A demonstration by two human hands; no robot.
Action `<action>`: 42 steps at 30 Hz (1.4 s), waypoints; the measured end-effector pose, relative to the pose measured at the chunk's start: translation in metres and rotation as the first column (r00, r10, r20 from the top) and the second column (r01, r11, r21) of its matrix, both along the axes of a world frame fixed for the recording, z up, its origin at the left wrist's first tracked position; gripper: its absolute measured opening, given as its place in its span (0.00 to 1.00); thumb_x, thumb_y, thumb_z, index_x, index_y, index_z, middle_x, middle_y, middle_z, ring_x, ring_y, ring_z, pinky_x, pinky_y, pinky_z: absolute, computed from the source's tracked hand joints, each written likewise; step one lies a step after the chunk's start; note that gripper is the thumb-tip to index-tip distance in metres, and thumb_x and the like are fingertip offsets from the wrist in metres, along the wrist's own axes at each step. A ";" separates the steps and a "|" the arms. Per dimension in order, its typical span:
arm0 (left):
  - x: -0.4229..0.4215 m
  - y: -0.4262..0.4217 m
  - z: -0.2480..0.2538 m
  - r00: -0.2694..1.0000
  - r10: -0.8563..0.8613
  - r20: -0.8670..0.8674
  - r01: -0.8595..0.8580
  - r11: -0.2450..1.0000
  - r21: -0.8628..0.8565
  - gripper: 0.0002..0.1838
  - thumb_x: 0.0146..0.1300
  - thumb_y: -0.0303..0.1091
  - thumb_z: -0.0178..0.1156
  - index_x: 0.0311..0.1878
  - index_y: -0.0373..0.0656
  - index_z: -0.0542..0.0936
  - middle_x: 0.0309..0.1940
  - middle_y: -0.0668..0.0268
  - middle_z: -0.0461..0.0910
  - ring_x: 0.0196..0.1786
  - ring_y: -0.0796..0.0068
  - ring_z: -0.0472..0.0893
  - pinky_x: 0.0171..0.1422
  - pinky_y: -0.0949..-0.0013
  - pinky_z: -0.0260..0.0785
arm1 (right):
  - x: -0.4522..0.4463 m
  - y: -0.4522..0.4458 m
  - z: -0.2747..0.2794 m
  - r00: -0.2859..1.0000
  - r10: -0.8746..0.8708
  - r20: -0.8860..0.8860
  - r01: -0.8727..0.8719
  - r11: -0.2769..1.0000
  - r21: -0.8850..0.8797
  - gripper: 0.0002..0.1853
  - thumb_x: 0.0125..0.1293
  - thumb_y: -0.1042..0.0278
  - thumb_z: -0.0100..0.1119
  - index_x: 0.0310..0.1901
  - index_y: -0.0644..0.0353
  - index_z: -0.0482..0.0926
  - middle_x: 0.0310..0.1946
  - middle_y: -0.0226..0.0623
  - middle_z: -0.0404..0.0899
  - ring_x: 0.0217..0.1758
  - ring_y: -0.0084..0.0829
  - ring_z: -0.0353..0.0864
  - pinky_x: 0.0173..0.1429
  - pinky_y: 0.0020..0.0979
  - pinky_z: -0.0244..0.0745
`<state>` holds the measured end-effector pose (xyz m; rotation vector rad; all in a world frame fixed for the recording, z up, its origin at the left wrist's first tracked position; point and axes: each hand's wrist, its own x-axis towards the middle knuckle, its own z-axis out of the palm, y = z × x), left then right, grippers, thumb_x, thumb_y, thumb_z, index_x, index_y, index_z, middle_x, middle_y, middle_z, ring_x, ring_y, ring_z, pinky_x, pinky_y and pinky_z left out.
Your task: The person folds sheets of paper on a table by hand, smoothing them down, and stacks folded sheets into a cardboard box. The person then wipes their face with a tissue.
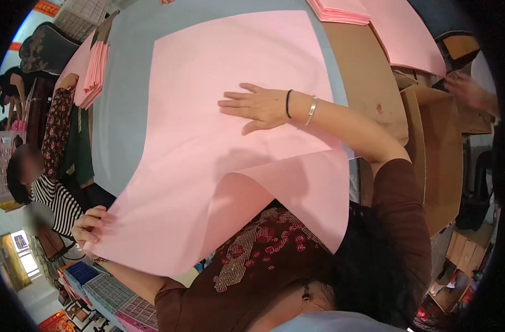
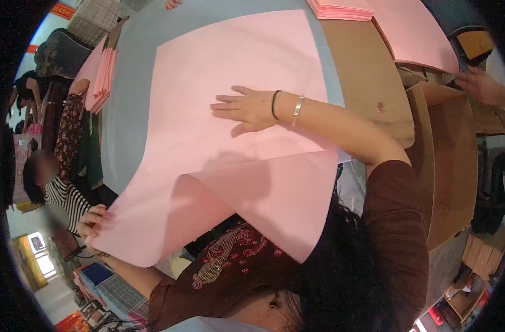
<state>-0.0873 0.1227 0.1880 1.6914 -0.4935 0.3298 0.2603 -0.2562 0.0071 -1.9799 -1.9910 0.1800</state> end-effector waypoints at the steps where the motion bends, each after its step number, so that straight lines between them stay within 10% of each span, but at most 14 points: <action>1: -0.001 0.001 -0.003 1.000 -0.010 0.008 0.010 0.998 -0.054 0.16 0.68 0.44 0.63 0.29 0.43 0.78 0.43 0.51 0.84 0.53 0.47 0.81 0.65 0.42 0.67 | 0.002 -0.005 0.005 0.999 -0.038 0.008 0.039 0.998 -0.050 0.40 0.75 0.37 0.43 0.76 0.61 0.56 0.79 0.46 0.51 0.84 0.47 0.44 0.82 0.56 0.40; 4: -0.007 0.005 -0.009 0.997 0.032 -0.065 -0.027 0.997 0.074 0.17 0.68 0.43 0.62 0.28 0.42 0.77 0.40 0.50 0.85 0.54 0.47 0.81 0.65 0.42 0.67 | 0.019 -0.026 0.023 0.985 -0.147 0.085 0.157 0.980 -0.125 0.38 0.77 0.38 0.39 0.76 0.62 0.56 0.79 0.46 0.52 0.83 0.46 0.46 0.83 0.53 0.41; 7: -0.010 0.015 -0.031 0.960 0.267 -0.081 -0.255 0.957 0.135 0.16 0.67 0.43 0.64 0.30 0.40 0.79 0.44 0.49 0.85 0.62 0.42 0.77 0.67 0.40 0.65 | 0.035 -0.043 0.034 0.833 -0.380 -0.402 0.353 0.925 -0.141 0.35 0.78 0.41 0.38 0.76 0.59 0.57 0.79 0.45 0.52 0.83 0.43 0.47 0.83 0.49 0.42; 14: 0.019 0.067 -0.077 0.937 0.257 -0.239 -0.254 0.966 0.041 0.05 0.67 0.33 0.62 0.39 0.54 0.87 0.71 0.47 0.70 0.80 0.38 0.53 0.82 0.39 0.42 | 0.022 -0.016 0.026 0.900 -0.313 0.304 0.316 0.948 0.040 0.31 0.78 0.46 0.44 0.73 0.58 0.64 0.77 0.47 0.55 0.83 0.49 0.47 0.81 0.54 0.46; 18: 0.020 0.092 -0.084 0.901 0.292 -0.320 -0.274 0.956 0.102 0.05 0.66 0.36 0.65 0.41 0.51 0.89 0.77 0.44 0.58 0.80 0.43 0.56 0.82 0.42 0.46 | 0.007 0.019 0.030 0.910 -0.414 0.024 0.414 0.910 0.016 0.32 0.76 0.46 0.45 0.74 0.58 0.63 0.78 0.50 0.51 0.83 0.52 0.44 0.81 0.58 0.44; 27: 0.021 0.153 -0.082 0.809 0.483 -0.337 -0.352 0.855 0.380 0.07 0.64 0.33 0.67 0.43 0.50 0.91 0.79 0.57 0.58 0.81 0.60 0.58 0.81 0.52 0.48 | 0.000 0.051 0.010 0.807 -0.590 -0.013 0.588 0.806 -0.070 0.38 0.77 0.39 0.40 0.78 0.55 0.53 0.81 0.48 0.44 0.84 0.52 0.38 0.82 0.57 0.38; 42: 0.103 0.214 -0.098 0.869 0.393 -0.301 -0.245 0.870 0.428 0.11 0.63 0.27 0.63 0.46 0.47 0.90 0.78 0.56 0.59 0.80 0.52 0.57 0.79 0.52 0.54 | -0.023 0.039 0.018 0.546 -0.833 0.090 0.832 0.526 -0.174 0.37 0.74 0.38 0.44 0.75 0.55 0.62 0.79 0.48 0.52 0.82 0.54 0.48 0.78 0.61 0.48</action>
